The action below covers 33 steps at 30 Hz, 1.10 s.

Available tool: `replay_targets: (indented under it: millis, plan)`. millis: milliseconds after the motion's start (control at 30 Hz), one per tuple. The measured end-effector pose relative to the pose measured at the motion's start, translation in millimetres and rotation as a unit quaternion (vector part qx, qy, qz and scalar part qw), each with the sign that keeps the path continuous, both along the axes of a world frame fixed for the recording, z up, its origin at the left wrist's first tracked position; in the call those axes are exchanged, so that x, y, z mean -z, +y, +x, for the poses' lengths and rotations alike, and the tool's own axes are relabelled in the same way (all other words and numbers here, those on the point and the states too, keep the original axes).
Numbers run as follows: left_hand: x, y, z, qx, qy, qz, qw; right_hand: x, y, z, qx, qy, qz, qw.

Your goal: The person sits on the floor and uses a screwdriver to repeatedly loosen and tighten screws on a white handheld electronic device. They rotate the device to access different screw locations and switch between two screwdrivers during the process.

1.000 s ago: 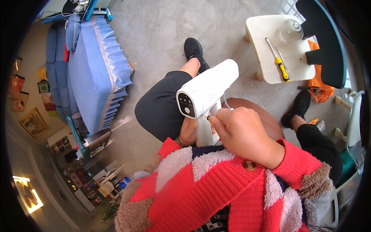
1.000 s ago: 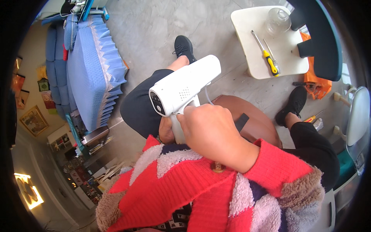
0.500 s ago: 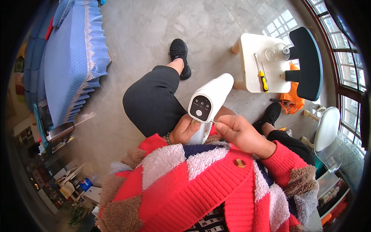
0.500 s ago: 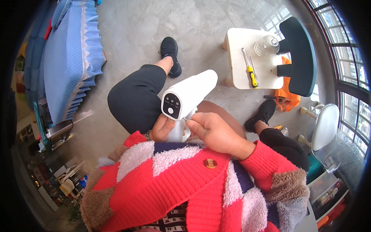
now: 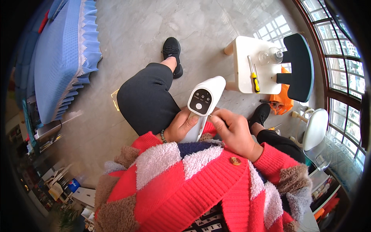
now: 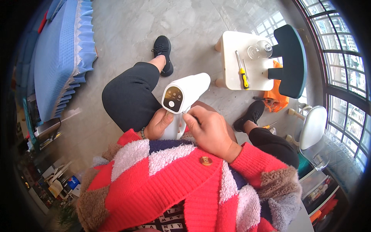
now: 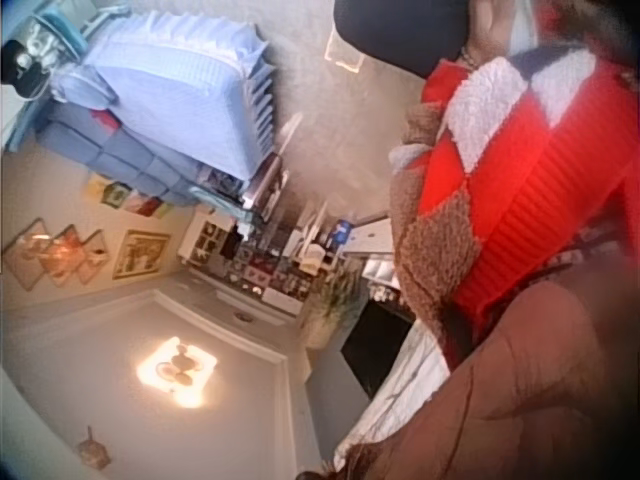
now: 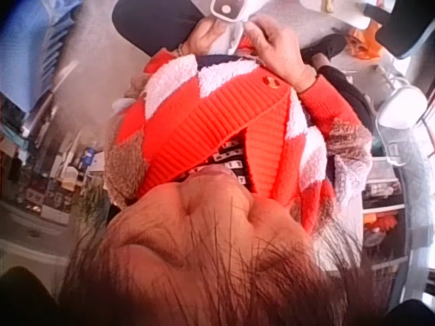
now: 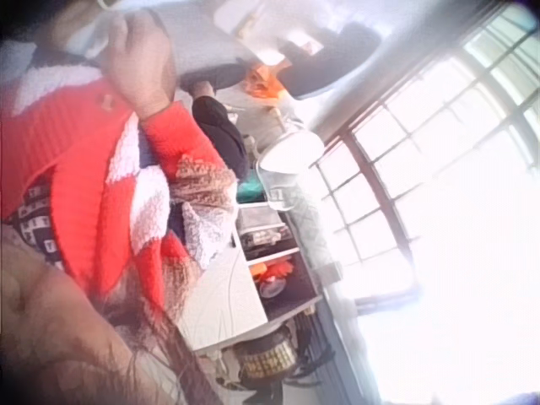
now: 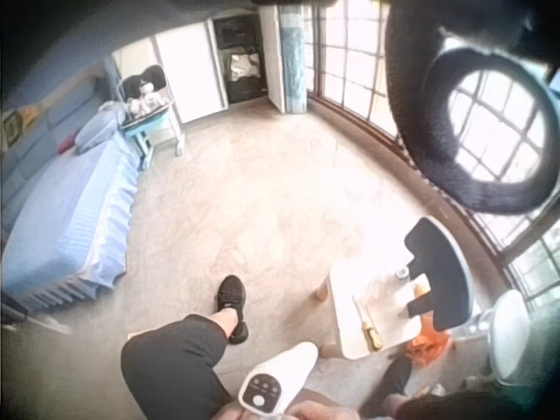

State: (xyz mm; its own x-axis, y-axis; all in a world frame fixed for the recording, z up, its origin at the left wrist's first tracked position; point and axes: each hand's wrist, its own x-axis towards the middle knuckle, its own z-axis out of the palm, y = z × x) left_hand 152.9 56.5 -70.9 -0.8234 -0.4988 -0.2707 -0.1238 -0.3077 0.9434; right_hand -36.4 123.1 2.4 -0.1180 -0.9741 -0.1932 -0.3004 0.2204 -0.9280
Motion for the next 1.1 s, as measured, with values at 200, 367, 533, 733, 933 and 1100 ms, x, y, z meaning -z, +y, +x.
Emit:
replay_targets:
  millis: [200, 367, 533, 733, 933, 1100]
  plan:
    - [3, 1, -2, 0.004, 0.005, -0.022, 1.0, -18, 12, -24, 0.112, -0.509, 0.39, 0.759]
    - [3, 2, 0, 0.026, 0.008, -0.033, 0.999, -12, 12, -30, 0.072, -0.566, 0.398, 0.718]
    - [1, 0, -2, 0.034, 0.027, -0.103, 0.994, -5, 14, -25, -0.117, 0.006, 0.064, 0.991]
    - [7, 7, 6, 0.0, -0.036, -0.027, 0.999, 6, 12, -30, -0.223, 0.479, -0.195, 0.826]
    - [36, 13, 14, -0.06, -0.041, -0.033, 0.997, 10, 21, -14, 0.045, -0.156, 0.077, 0.984]
    - [36, 5, 19, -0.011, -0.052, 0.082, 0.995, 0, 32, -27, 0.086, -0.479, 0.347, 0.802]
